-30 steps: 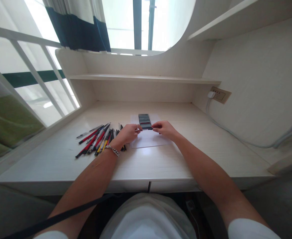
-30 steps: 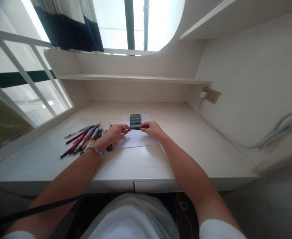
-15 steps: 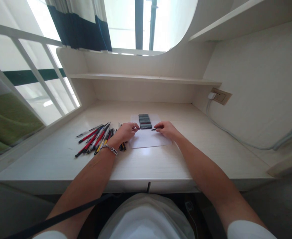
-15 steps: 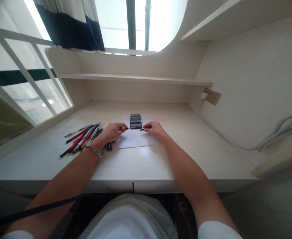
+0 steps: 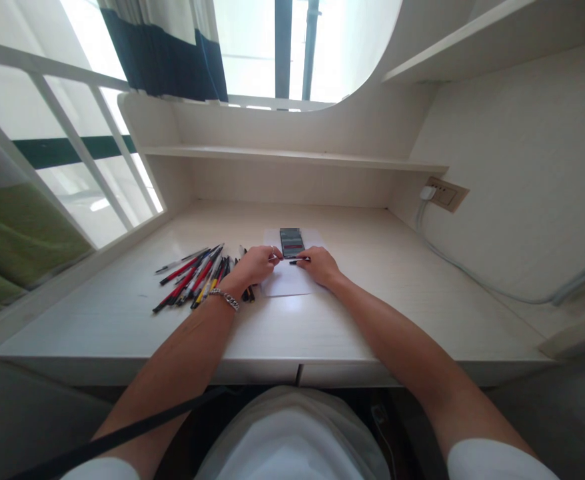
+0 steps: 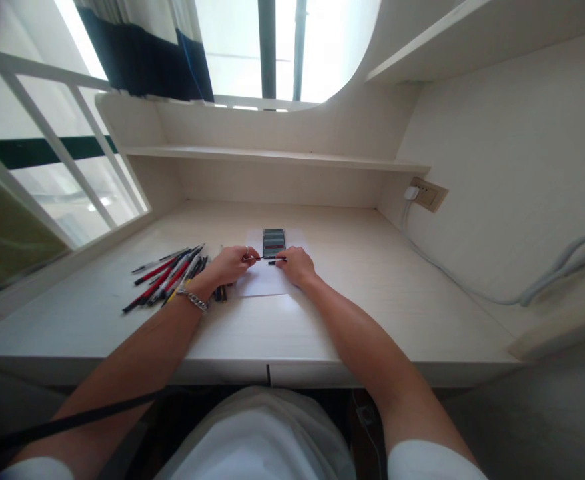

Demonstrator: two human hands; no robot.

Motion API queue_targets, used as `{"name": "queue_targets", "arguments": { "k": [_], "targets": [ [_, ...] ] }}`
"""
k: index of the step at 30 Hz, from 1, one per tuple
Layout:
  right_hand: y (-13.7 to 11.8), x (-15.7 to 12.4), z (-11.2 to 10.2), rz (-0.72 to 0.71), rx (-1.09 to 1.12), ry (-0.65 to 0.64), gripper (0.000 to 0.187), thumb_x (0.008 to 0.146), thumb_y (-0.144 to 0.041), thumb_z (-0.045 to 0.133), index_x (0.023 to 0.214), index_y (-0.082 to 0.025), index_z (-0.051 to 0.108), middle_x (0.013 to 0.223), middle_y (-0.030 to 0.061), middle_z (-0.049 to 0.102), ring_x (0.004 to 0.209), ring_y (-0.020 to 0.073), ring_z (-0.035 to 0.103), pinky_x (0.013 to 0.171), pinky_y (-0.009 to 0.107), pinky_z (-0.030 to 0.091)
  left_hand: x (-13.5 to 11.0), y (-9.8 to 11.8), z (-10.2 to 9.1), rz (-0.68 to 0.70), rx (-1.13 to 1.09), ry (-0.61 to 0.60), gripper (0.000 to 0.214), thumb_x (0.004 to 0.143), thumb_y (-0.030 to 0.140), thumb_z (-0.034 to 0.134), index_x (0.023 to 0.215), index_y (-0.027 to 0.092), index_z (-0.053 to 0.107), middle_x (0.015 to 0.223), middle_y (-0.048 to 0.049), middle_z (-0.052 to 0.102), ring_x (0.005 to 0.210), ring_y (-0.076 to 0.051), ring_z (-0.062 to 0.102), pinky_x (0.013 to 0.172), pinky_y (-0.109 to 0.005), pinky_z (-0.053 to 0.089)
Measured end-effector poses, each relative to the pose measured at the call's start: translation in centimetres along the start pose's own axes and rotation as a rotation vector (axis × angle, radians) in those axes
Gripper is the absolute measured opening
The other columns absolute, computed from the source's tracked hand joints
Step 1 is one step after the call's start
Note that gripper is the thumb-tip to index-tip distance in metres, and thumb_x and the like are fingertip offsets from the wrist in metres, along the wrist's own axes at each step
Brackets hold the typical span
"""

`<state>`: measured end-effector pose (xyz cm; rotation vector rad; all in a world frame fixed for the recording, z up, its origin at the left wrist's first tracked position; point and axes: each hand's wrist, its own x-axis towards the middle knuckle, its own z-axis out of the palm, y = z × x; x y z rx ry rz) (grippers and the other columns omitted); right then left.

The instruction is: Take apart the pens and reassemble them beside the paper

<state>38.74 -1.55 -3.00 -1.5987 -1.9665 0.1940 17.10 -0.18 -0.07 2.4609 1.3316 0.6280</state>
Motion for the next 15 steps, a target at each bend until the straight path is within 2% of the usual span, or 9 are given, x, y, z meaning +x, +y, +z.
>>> {"name": "queue_targets", "arguments": {
  "k": [4, 8, 15],
  "targets": [
    [-0.5, -0.3, -1.2, -0.053, 0.066, 0.052, 0.018, 0.085, -0.022, 0.065, 0.098, -0.023, 0.077, 0.101, 0.0076, 0.072, 0.094, 0.0227, 0.062, 0.087, 0.034, 0.045, -0.1, 0.2, 0.0, -0.003, 0.019, 0.002, 0.028, 0.086, 0.025, 0.052, 0.105, 0.02, 0.073, 0.093, -0.0081, 0.075, 0.084, -0.019, 0.066, 0.074, -0.026, 0.048],
    [-1.0, -0.7, -1.9, -0.105, 0.147, 0.068, 0.018, 0.084, -0.022, 0.066, 0.098, -0.019, 0.077, 0.098, 0.0081, 0.072, 0.088, 0.0213, 0.064, 0.083, 0.034, 0.047, -0.1, 0.5, 0.2, 0.005, 0.032, -0.003, 0.029, 0.086, 0.024, 0.053, 0.105, 0.02, 0.073, 0.093, -0.0086, 0.075, 0.084, -0.02, 0.067, 0.074, -0.026, 0.048],
    [-1.6, -0.7, -2.2, -0.141, 0.057, 0.037, 0.017, 0.088, -0.022, 0.06, 0.091, -0.022, 0.077, 0.095, 0.007, 0.071, 0.09, 0.0221, 0.063, 0.084, 0.034, 0.045, 0.0, 0.4, -0.1, 0.008, 0.029, 0.01, 0.028, 0.086, 0.025, 0.053, 0.103, 0.021, 0.074, 0.092, -0.0082, 0.075, 0.083, -0.02, 0.066, 0.075, -0.026, 0.048]
  ]
}}
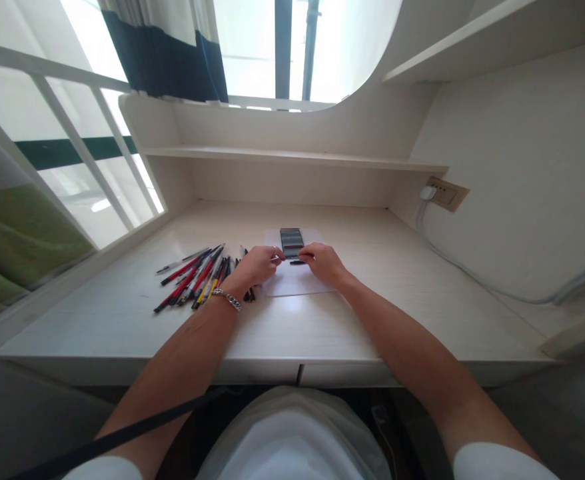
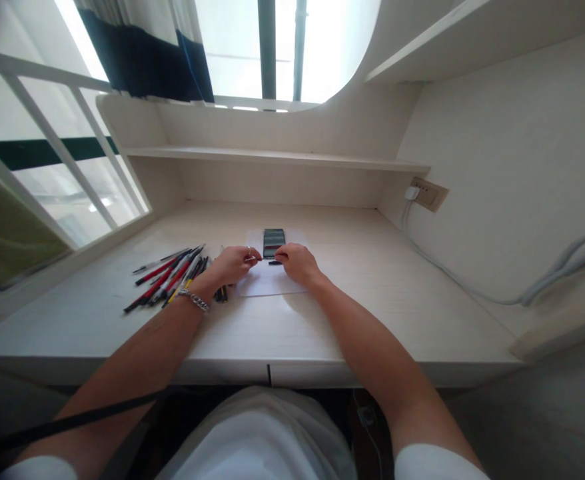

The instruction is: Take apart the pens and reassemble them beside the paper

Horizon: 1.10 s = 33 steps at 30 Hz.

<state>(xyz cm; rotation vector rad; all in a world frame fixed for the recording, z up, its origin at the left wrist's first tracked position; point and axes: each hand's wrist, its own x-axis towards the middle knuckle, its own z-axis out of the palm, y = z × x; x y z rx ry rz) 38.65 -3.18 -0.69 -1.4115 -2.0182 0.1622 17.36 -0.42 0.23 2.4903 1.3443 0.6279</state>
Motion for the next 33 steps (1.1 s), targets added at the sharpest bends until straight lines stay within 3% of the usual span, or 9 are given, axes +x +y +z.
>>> {"name": "queue_targets", "arguments": {
  "k": [4, 7, 14, 23, 33],
  "targets": [
    [0.3, 0.0, -0.9, 0.044, -0.005, 0.037, 0.017, 0.087, -0.022, 0.06, 0.091, -0.02, 0.076, 0.093, 0.0072, 0.072, 0.088, 0.0218, 0.063, 0.08, 0.032, 0.044, -0.1, -0.7, -1.0, -0.046, -0.012, 0.058, 0.026, 0.085, 0.025, 0.054, 0.102, 0.021, 0.074, 0.093, -0.0072, 0.075, 0.085, -0.019, 0.066, 0.076, -0.026, 0.048],
    [0.6, -0.3, -1.2, 0.077, -0.022, -0.006, 0.016, 0.087, -0.022, 0.061, 0.09, -0.019, 0.076, 0.09, 0.0064, 0.073, 0.083, 0.02, 0.063, 0.076, 0.029, 0.043, -0.1, -1.1, -1.3, -0.072, -0.009, 0.077, 0.026, 0.085, 0.024, 0.055, 0.102, 0.021, 0.074, 0.092, -0.0065, 0.075, 0.083, -0.019, 0.066, 0.075, -0.026, 0.047],
    [0.8, -0.7, 0.0, 0.107, -0.151, -0.145, 0.016, 0.084, -0.026, 0.064, 0.091, -0.023, 0.078, 0.096, 0.0044, 0.073, 0.086, 0.0183, 0.063, 0.074, 0.025, 0.041, -0.1, -0.8, -1.2, -0.058, 0.0, 0.053, 0.027, 0.085, 0.027, 0.054, 0.103, 0.02, 0.074, 0.09, -0.0065, 0.074, 0.079, -0.017, 0.065, 0.071, -0.025, 0.046],
    [0.6, -0.8, 0.4, 0.123, -0.185, -0.175, 0.016, 0.085, -0.028, 0.064, 0.092, -0.024, 0.078, 0.099, 0.0053, 0.073, 0.089, 0.0196, 0.064, 0.075, 0.025, 0.042, -0.1, -0.8, -0.7, -0.022, -0.013, 0.034, 0.028, 0.086, 0.026, 0.054, 0.104, 0.02, 0.074, 0.089, -0.0058, 0.074, 0.078, -0.017, 0.065, 0.071, -0.025, 0.047],
    [-0.7, -0.9, -1.1, -0.003, -0.046, 0.063, 0.017, 0.089, -0.023, 0.06, 0.095, -0.02, 0.076, 0.094, 0.005, 0.071, 0.083, 0.0159, 0.061, 0.079, 0.026, 0.043, -0.2, -0.1, 0.4, 0.034, 0.0, 0.001, 0.028, 0.086, 0.024, 0.054, 0.105, 0.021, 0.073, 0.094, -0.0075, 0.075, 0.086, -0.019, 0.067, 0.077, -0.026, 0.048]
  ]
}}
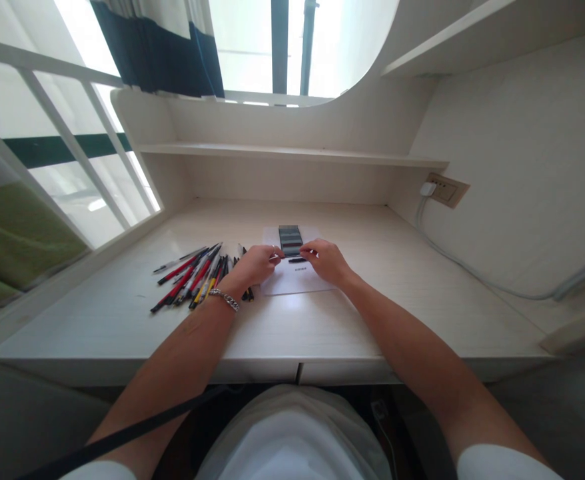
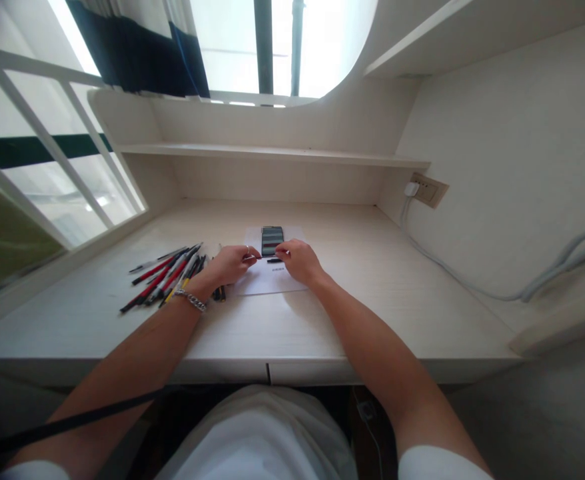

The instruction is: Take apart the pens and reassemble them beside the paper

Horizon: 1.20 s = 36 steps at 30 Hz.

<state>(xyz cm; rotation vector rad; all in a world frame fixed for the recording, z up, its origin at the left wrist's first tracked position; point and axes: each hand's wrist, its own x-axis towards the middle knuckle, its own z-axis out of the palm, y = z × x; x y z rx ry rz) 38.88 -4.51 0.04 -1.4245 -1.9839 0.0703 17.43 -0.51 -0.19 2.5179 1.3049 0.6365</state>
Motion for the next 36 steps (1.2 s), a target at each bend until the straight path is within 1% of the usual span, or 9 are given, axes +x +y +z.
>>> {"name": "queue_targets", "arguments": {
  "k": [5, 9, 13, 17, 19, 23, 25, 30, 36],
  "targets": [
    [0.0, -0.1, 0.4, -0.04, 0.005, -0.082, 0.016, 0.088, -0.023, 0.063, 0.094, -0.022, 0.077, 0.091, 0.0044, 0.071, 0.083, 0.0154, 0.061, 0.078, 0.024, 0.042, 0.0, 0.7, 0.6, 0.07, -0.006, -0.025, 0.029, 0.085, 0.024, 0.053, 0.106, 0.021, 0.073, 0.095, -0.0072, 0.075, 0.087, -0.019, 0.067, 0.077, -0.026, 0.048],
    [-0.1, 0.0, 0.3, -0.026, -0.025, -0.145, 0.015, 0.087, -0.023, 0.063, 0.092, -0.022, 0.077, 0.092, 0.0042, 0.072, 0.083, 0.0154, 0.062, 0.076, 0.023, 0.042, 0.0, 1.0, 0.8, 0.07, -0.029, -0.046, 0.029, 0.085, 0.023, 0.054, 0.106, 0.019, 0.074, 0.096, -0.0077, 0.075, 0.087, -0.019, 0.067, 0.078, -0.026, 0.049],
    [0.1, 0.1, -0.8, 0.017, -0.053, -0.198, 0.015, 0.086, -0.02, 0.061, 0.089, -0.021, 0.076, 0.094, 0.0041, 0.073, 0.085, 0.0159, 0.062, 0.076, 0.023, 0.041, 0.0, 0.8, 0.5, 0.058, -0.01, -0.059, 0.029, 0.085, 0.024, 0.053, 0.106, 0.02, 0.073, 0.095, -0.0072, 0.075, 0.087, -0.019, 0.067, 0.077, -0.026, 0.049],
    [1.4, 0.3, -2.4, 0.102, -0.087, -0.22, 0.016, 0.086, -0.022, 0.06, 0.09, -0.02, 0.076, 0.091, 0.004, 0.074, 0.083, 0.0158, 0.062, 0.073, 0.023, 0.041, 0.1, 0.1, -0.4, 0.009, 0.019, -0.035, 0.029, 0.086, 0.025, 0.053, 0.105, 0.02, 0.074, 0.092, -0.0072, 0.075, 0.084, -0.019, 0.066, 0.075, -0.026, 0.048],
    [2.1, 0.2, -2.9, 0.136, -0.062, -0.25, 0.016, 0.085, -0.023, 0.061, 0.09, -0.02, 0.076, 0.09, 0.0035, 0.074, 0.082, 0.0155, 0.063, 0.072, 0.023, 0.042, 0.1, -0.3, -0.9, -0.03, 0.017, -0.009, 0.029, 0.087, 0.026, 0.053, 0.106, 0.02, 0.073, 0.091, -0.0069, 0.074, 0.083, -0.018, 0.066, 0.075, -0.026, 0.048],
    [2.7, -0.1, -3.0, 0.168, 0.002, -0.487, 0.013, 0.08, -0.022, 0.066, 0.086, -0.02, 0.077, 0.084, 0.0019, 0.075, 0.076, 0.0148, 0.064, 0.065, 0.022, 0.042, 0.0, -0.6, -1.4, -0.062, 0.026, 0.012, 0.029, 0.087, 0.026, 0.053, 0.107, 0.02, 0.073, 0.093, -0.0069, 0.074, 0.085, -0.018, 0.066, 0.077, -0.025, 0.049],
    [2.5, -0.3, -2.7, 0.167, -0.029, -0.539, 0.012, 0.077, -0.02, 0.068, 0.083, -0.021, 0.078, 0.082, 0.0016, 0.075, 0.075, 0.0154, 0.064, 0.064, 0.022, 0.042, -0.1, -0.3, -1.5, -0.065, 0.021, 0.008, 0.029, 0.087, 0.027, 0.053, 0.107, 0.02, 0.074, 0.095, -0.0072, 0.074, 0.087, -0.018, 0.066, 0.078, -0.026, 0.049],
    [1.6, -0.5, -1.7, 0.147, -0.082, -0.453, 0.012, 0.078, -0.02, 0.067, 0.081, -0.022, 0.078, 0.083, 0.0028, 0.075, 0.078, 0.0168, 0.065, 0.066, 0.023, 0.042, -0.2, 0.3, -1.3, -0.064, -0.022, -0.013, 0.03, 0.087, 0.027, 0.053, 0.108, 0.021, 0.073, 0.099, -0.0068, 0.075, 0.09, -0.019, 0.067, 0.084, -0.027, 0.05],
    [1.4, -0.4, -0.8, 0.175, -0.094, -0.374, 0.01, 0.079, -0.02, 0.068, 0.082, -0.021, 0.077, 0.086, 0.0037, 0.075, 0.08, 0.017, 0.065, 0.068, 0.023, 0.042, -0.1, 0.1, -0.9, -0.025, -0.032, -0.018, 0.035, 0.085, 0.024, 0.053, 0.116, 0.021, 0.07, 0.1, -0.0064, 0.075, 0.09, -0.019, 0.068, 0.085, -0.028, 0.05]
  ]
}}
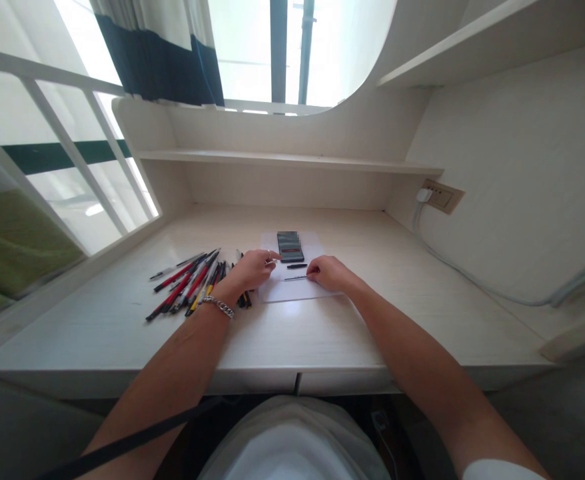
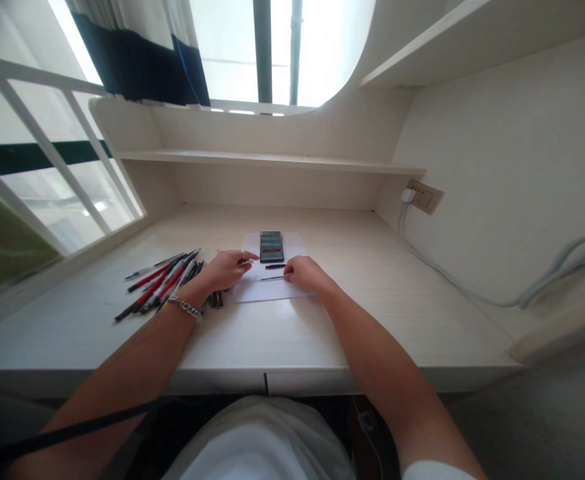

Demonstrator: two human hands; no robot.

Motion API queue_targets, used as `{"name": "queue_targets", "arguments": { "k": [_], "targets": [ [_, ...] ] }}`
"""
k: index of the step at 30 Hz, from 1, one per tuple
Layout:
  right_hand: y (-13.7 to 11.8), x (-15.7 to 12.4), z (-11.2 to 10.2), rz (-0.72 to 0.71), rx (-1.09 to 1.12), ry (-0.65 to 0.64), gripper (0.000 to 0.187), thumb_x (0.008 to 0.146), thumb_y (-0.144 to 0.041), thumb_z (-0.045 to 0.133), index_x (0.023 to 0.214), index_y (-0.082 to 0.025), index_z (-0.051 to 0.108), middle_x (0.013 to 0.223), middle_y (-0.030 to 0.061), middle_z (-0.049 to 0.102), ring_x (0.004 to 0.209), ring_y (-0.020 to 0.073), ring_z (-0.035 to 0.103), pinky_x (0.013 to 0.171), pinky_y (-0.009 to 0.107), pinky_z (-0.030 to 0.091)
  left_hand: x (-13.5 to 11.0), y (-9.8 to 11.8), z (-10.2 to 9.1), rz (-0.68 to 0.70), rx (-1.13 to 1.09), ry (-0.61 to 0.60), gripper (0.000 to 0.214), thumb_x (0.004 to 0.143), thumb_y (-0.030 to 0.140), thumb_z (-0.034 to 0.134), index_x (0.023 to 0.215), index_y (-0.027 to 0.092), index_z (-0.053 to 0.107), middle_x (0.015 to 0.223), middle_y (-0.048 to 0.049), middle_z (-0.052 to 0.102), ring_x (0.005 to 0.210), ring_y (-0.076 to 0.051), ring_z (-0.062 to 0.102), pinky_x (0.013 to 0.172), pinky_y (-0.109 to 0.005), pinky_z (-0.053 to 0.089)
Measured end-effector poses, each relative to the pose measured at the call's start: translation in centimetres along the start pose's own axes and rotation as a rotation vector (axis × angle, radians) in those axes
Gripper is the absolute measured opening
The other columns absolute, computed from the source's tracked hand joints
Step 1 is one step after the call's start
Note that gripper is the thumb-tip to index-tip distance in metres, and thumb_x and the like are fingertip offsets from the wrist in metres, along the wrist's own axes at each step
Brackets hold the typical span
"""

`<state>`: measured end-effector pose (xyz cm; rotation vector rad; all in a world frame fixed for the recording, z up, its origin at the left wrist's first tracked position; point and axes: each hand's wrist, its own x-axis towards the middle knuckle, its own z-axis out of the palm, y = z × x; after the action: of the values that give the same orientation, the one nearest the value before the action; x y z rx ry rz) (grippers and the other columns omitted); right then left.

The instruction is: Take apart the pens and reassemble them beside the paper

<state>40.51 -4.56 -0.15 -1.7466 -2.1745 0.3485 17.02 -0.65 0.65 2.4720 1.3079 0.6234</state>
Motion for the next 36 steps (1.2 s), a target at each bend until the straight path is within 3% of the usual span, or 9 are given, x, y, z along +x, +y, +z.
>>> {"name": "queue_targets", "arguments": {
  "k": [9, 13, 17, 21, 26, 32, 36],
  "targets": [
    [0.1, 0.3, 0.8, 0.014, -0.013, 0.064, 0.013, 0.082, -0.024, 0.064, 0.087, -0.022, 0.077, 0.093, 0.0041, 0.075, 0.085, 0.0167, 0.065, 0.072, 0.023, 0.043, 0.1, -0.1, 0.2, 0.036, -0.029, 0.007, 0.025, 0.084, 0.027, 0.058, 0.102, 0.018, 0.072, 0.098, -0.0063, 0.076, 0.09, -0.018, 0.069, 0.084, -0.027, 0.05],
    [-0.1, 0.4, 0.9, -0.02, -0.011, 0.155, 0.014, 0.082, -0.024, 0.065, 0.088, -0.022, 0.076, 0.094, 0.0046, 0.074, 0.086, 0.0172, 0.064, 0.076, 0.025, 0.043, 0.1, 0.0, 0.4, 0.048, -0.021, 0.006, 0.027, 0.085, 0.031, 0.058, 0.104, 0.021, 0.073, 0.093, -0.0055, 0.076, 0.085, -0.018, 0.069, 0.079, -0.026, 0.05],
    [-0.9, 0.7, 1.0, -0.057, 0.175, 0.231, 0.018, 0.086, -0.024, 0.059, 0.093, -0.019, 0.074, 0.089, 0.0039, 0.073, 0.081, 0.0149, 0.064, 0.074, 0.023, 0.044, -0.1, 1.0, 0.6, 0.111, 0.033, 0.001, 0.028, 0.088, 0.033, 0.056, 0.106, 0.023, 0.075, 0.098, -0.0071, 0.075, 0.087, -0.019, 0.068, 0.08, -0.027, 0.049],
    [-1.4, 1.3, 1.6, 0.012, 0.528, 0.079, 0.025, 0.092, -0.024, 0.05, 0.097, -0.015, 0.072, 0.082, 0.0043, 0.072, 0.067, 0.0111, 0.062, 0.059, 0.019, 0.044, -0.3, 2.4, 0.6, 0.171, 0.179, 0.013, 0.026, 0.089, 0.033, 0.057, 0.106, 0.029, 0.076, 0.097, -0.0076, 0.074, 0.086, -0.02, 0.066, 0.08, -0.028, 0.047],
    [-2.0, 1.0, 1.9, 0.093, 0.789, -0.07, 0.029, 0.094, -0.027, 0.05, 0.084, -0.012, 0.073, 0.077, 0.0062, 0.071, 0.057, 0.0089, 0.057, 0.053, 0.017, 0.044, -0.3, 2.9, 0.7, 0.198, 0.242, 0.039, 0.025, 0.088, 0.04, 0.06, 0.105, 0.03, 0.076, 0.089, -0.008, 0.073, 0.087, -0.022, 0.065, 0.08, -0.031, 0.046],
    [-1.8, 0.7, 2.0, 0.061, 0.823, -0.119, 0.024, 0.091, -0.026, 0.055, 0.087, -0.012, 0.075, 0.065, 0.0034, 0.067, 0.055, 0.0093, 0.056, 0.055, 0.019, 0.043, -0.2, 2.9, 0.8, 0.242, 0.259, 0.037, 0.021, 0.086, 0.04, 0.062, 0.094, 0.028, 0.078, 0.085, -0.0079, 0.074, 0.085, -0.023, 0.064, 0.078, -0.032, 0.046],
    [-1.2, 0.8, 2.0, 0.01, 0.721, -0.084, 0.02, 0.084, -0.02, 0.062, 0.097, -0.014, 0.076, 0.074, 0.0033, 0.071, 0.06, 0.0106, 0.06, 0.06, 0.02, 0.046, -0.2, 2.8, 0.5, 0.208, 0.245, 0.029, 0.02, 0.085, 0.035, 0.063, 0.095, 0.027, 0.078, 0.09, -0.0073, 0.075, 0.088, -0.023, 0.065, 0.082, -0.032, 0.047]
  ]
}}
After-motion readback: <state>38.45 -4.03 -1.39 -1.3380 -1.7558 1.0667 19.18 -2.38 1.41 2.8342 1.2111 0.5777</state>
